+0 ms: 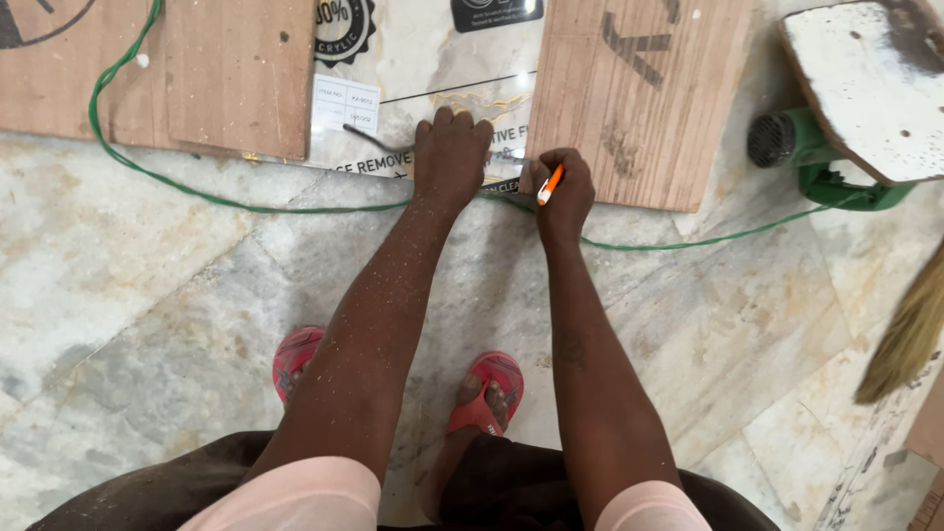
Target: The person measures and marks a line on a wooden panel using a tape measure and an orange marker. They then use a green circular saw to cut along the marked line, separating a strip from the main panel.
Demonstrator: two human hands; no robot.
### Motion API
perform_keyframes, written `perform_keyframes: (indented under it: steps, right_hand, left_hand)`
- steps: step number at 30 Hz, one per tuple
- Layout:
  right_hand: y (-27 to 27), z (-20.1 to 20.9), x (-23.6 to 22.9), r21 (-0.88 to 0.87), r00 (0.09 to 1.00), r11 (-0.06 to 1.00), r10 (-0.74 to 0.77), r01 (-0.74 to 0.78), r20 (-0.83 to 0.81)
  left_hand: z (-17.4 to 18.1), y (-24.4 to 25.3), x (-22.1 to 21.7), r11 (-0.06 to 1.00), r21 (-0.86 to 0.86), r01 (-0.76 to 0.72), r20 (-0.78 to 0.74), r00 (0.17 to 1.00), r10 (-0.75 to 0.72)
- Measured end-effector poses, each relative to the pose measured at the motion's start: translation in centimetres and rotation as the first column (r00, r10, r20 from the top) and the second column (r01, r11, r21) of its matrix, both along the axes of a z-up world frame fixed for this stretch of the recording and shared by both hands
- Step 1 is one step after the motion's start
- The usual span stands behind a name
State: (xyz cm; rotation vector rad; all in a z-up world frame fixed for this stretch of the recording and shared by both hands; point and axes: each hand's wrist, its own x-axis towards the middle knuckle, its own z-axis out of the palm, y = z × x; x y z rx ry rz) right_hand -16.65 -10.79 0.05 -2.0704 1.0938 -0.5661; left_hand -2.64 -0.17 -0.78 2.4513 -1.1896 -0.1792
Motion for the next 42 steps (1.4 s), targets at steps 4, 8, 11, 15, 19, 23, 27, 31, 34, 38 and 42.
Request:
perform_keyframes:
  steps: [4,8,11,15,19,23,27,31,34,38,42]
  right_hand:
    - [-0.8,-0.7,0.9,-0.100,0.998,0.993,0.061,-0.059,0.020]
    - [-1.9,-1.4,1.2,-0.090,0.997,0.994,0.071,-0.067,0.043]
    - [-2.7,-1.0,1.2,0.110,0.990,0.986,0.116,-0.124,0.076]
    - [-3.3,0.0,1.9,0.221,0.977,0.955,0.175,-0.199,0.124]
    - [-2.9,0.2,2.4,0.128,0.986,0.978,0.159,-0.163,0.038]
    - [-2.7,-0.1,2.1,0.102,0.985,0.980,0.170,-0.173,0.043]
    - [-2.8,-0.3,2.1,0.112,0.981,0.975,0.191,-0.194,0.040]
    - [-3.1,-0.7,1.7,0.179,0.977,0.962,0.192,-0.206,0.094]
    - [-3.4,-1.0,1.4,0.207,0.959,0.943,0.226,-0.259,0.168]
    - [-2.9,-1.3,1.4,0.218,0.977,0.954,0.185,-0.204,0.103]
    - [-2.6,-1.2,1.4,0.211,0.976,0.956,0.183,-0.204,0.114]
  left_hand:
    - [-0.1,-0.3,0.9,1.000,-0.018,-0.004,-0.014,1.000,0.004]
    - [0.0,-0.7,2.0,0.999,0.022,0.048,-0.057,0.997,-0.046]
    - [0.3,-0.5,3.9,0.994,0.061,0.089,-0.182,0.980,-0.076]
    - [0.5,-0.2,5.7,0.993,0.059,0.106,-0.270,0.959,-0.086]
    - [0.0,0.0,5.3,0.992,0.021,0.122,-0.115,0.986,-0.119]
    - [-0.6,0.3,4.9,0.992,0.009,0.127,-0.013,0.992,-0.127]
    - [-0.4,0.7,5.1,0.990,-0.011,0.141,-0.073,0.987,-0.141]
    - [-0.5,0.4,4.8,0.991,-0.004,0.131,-0.079,0.988,-0.131]
    - [-0.9,0.5,4.5,0.990,-0.051,0.128,-0.016,0.992,-0.129]
    - [-1.2,0.8,4.0,0.989,-0.051,0.136,0.071,0.989,-0.133]
    - [-1.2,0.9,4.0,0.986,-0.032,0.166,0.095,0.982,-0.162]
